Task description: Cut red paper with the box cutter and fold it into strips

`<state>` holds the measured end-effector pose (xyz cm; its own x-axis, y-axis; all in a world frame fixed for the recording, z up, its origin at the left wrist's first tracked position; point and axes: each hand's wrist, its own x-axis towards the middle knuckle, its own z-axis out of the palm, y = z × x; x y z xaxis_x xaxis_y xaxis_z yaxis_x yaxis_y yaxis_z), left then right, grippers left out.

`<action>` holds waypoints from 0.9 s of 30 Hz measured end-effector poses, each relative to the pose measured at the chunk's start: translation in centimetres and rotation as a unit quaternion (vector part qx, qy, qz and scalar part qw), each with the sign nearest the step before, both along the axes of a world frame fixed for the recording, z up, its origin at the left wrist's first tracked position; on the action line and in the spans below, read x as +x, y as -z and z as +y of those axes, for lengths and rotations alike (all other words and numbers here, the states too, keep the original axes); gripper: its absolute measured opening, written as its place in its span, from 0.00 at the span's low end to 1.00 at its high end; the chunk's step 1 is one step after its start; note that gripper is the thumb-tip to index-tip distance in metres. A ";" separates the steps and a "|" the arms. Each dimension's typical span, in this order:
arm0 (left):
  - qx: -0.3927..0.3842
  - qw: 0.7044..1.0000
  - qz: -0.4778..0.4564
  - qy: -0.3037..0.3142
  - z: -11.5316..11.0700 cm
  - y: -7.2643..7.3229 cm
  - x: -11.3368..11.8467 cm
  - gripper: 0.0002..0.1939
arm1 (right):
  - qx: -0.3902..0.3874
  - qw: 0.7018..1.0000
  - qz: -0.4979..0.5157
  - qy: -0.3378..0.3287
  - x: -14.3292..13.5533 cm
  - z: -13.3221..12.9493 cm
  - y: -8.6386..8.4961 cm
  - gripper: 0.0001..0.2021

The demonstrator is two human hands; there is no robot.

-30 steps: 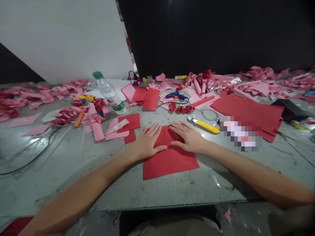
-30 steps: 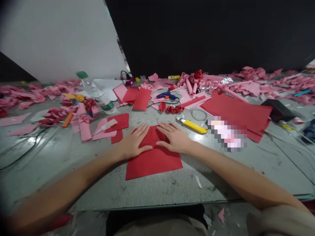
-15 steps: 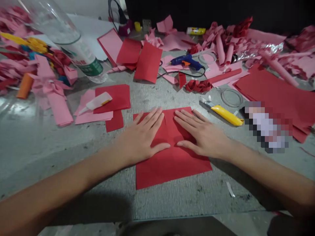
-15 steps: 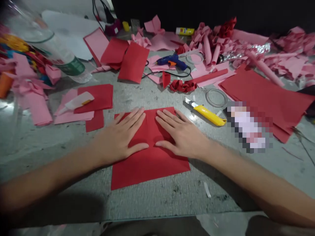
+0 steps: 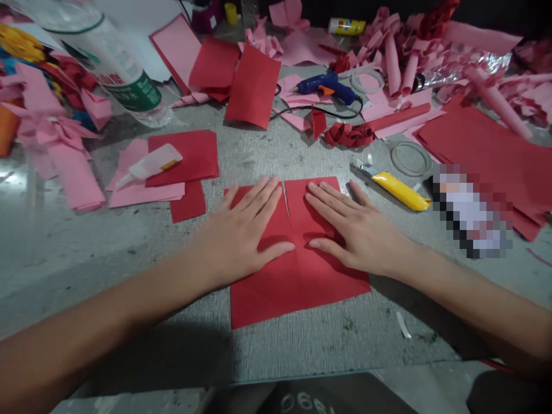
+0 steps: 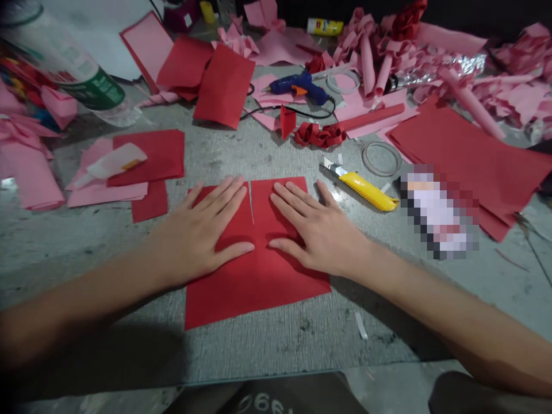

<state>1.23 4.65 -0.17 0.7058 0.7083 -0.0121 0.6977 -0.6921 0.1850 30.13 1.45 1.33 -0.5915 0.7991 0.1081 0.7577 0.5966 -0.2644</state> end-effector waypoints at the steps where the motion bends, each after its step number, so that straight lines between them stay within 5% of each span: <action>1: 0.000 1.000 0.001 0.000 0.0 0.0 0.0 0.51 | -0.001 1.000 0.000 0.001 0.0 0.0 0.0 0.41; 13: 0.075 0.997 -0.016 -0.015 -0.8 -1.9 0.1 0.44 | 0.086 0.996 0.033 0.017 -0.2 -0.1 -0.5 0.42; 20: -0.006 1.000 -0.004 0.023 -2.2 -0.2 0.6 0.54 | 0.000 0.999 -0.015 -0.037 -1.0 -2.0 -0.5 0.48; 27: -0.031 0.999 -0.025 0.015 -2.1 -0.3 0.5 0.53 | -0.026 0.999 -0.032 -0.026 -1.0 -2.2 0.3 0.48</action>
